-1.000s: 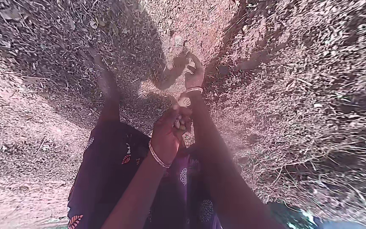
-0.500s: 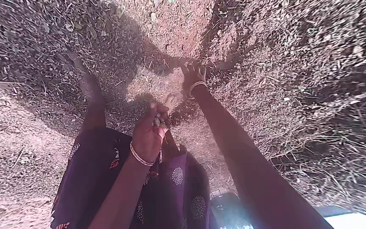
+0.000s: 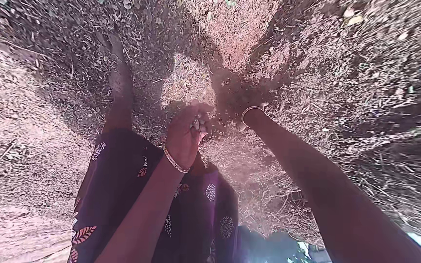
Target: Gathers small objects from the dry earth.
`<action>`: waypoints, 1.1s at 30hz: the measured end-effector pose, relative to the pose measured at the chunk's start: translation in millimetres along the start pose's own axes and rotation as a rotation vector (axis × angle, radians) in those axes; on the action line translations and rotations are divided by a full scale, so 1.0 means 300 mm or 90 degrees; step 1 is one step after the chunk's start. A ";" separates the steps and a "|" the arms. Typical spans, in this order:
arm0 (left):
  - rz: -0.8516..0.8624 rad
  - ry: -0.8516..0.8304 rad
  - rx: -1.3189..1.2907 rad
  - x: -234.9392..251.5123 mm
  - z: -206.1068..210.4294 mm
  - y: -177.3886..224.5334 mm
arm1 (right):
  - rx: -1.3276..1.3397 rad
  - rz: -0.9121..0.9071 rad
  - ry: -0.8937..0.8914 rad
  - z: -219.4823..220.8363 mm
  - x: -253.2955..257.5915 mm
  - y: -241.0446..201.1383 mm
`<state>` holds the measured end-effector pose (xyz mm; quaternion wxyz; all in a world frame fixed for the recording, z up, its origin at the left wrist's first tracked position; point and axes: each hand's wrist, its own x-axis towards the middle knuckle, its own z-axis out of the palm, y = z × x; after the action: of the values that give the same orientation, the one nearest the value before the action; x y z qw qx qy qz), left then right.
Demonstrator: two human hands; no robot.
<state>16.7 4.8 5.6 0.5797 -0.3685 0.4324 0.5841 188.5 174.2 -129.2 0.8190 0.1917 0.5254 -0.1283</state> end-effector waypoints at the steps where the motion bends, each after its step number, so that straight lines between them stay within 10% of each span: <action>1: 0.005 -0.003 -0.006 -0.001 -0.004 0.005 | 0.029 0.029 0.063 0.043 0.062 0.011; 9: 0.007 -0.007 -0.048 -0.007 -0.062 0.010 | 0.107 0.018 0.227 0.103 0.234 0.034; 18: 0.012 0.017 -0.086 -0.009 -0.089 0.018 | 0.053 0.069 0.172 0.080 0.101 -0.003; 26: 0.029 -0.005 -0.142 -0.024 -0.102 0.076 | 0.046 0.028 0.405 0.212 -0.004 -0.028; 28: 0.023 0.004 -0.149 -0.020 -0.102 0.087 | -0.039 0.109 -0.015 -0.017 -0.191 -0.140; 30: 0.021 0.008 -0.147 -0.017 -0.114 0.083 | -0.028 0.065 0.125 0.043 -0.158 -0.083; 31: 0.021 0.010 -0.160 -0.012 -0.115 0.074 | 0.026 0.004 0.411 0.190 -0.044 0.006; 33: 0.017 0.006 -0.179 -0.008 -0.114 0.060 | 0.106 0.097 0.425 0.217 0.064 0.064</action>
<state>-3.3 -27.1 -2.9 0.5126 -0.4428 0.3538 0.6449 257.2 161.8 -118.8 0.5909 0.3280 0.7360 -0.0393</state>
